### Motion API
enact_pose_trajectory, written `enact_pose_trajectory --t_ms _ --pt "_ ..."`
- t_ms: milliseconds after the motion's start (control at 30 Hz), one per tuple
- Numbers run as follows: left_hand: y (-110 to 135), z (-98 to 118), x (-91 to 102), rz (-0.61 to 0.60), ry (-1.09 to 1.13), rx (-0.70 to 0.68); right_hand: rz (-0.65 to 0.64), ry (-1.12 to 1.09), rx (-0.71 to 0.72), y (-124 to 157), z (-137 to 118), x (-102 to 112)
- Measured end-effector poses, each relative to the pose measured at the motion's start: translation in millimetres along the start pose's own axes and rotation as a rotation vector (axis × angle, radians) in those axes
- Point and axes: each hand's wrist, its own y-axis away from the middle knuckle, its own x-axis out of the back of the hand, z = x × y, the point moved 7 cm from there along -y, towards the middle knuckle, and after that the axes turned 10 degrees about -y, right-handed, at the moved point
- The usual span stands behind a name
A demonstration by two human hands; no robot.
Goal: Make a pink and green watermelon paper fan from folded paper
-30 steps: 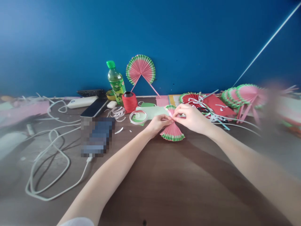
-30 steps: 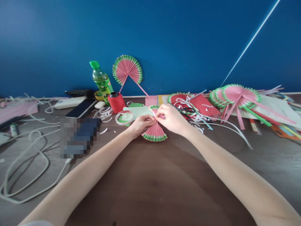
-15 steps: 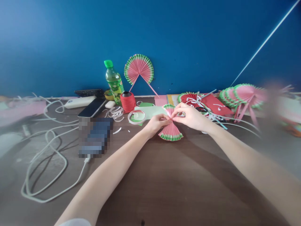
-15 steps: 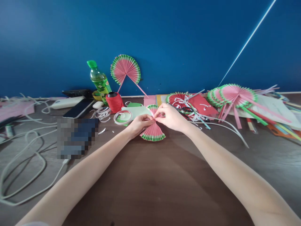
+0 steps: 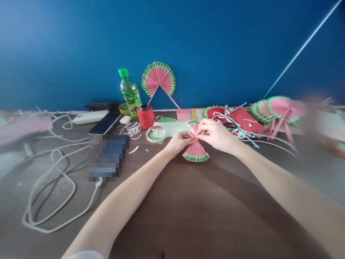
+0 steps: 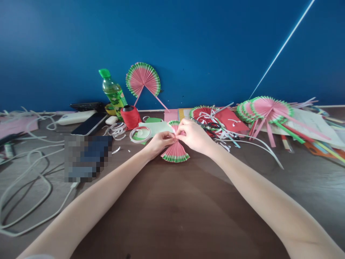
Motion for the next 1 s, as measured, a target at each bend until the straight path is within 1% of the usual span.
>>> enact_pose_trajectory --t_ms 233,333,467,733,900,1000 --pt "-0.9 -1.0 0.0 0.002 -0.054 -0.004 -0.063 0.228 0.113 0.6 -12.7 -4.6" --pt "-2.1 -3.1 0.8 0.003 -0.054 -0.006 -0.072 0.274 0.153 0.8 -14.2 -5.6" --pt "-2.9 -3.4 0.7 -0.007 -0.034 -0.008 -0.081 0.234 0.155 0.5 -12.0 -5.4" --pt "-1.1 -3.2 0.2 -0.007 0.006 0.02 -0.067 0.003 0.077 0.2 -3.5 1.2" --pt "-0.1 -3.1 0.3 -0.001 -0.018 0.032 -0.078 0.044 0.065 -0.2 -3.8 -0.2" --pt "-1.3 -3.3 0.7 -0.004 -0.042 0.013 -0.09 0.083 0.074 -1.2 -5.6 -1.9"
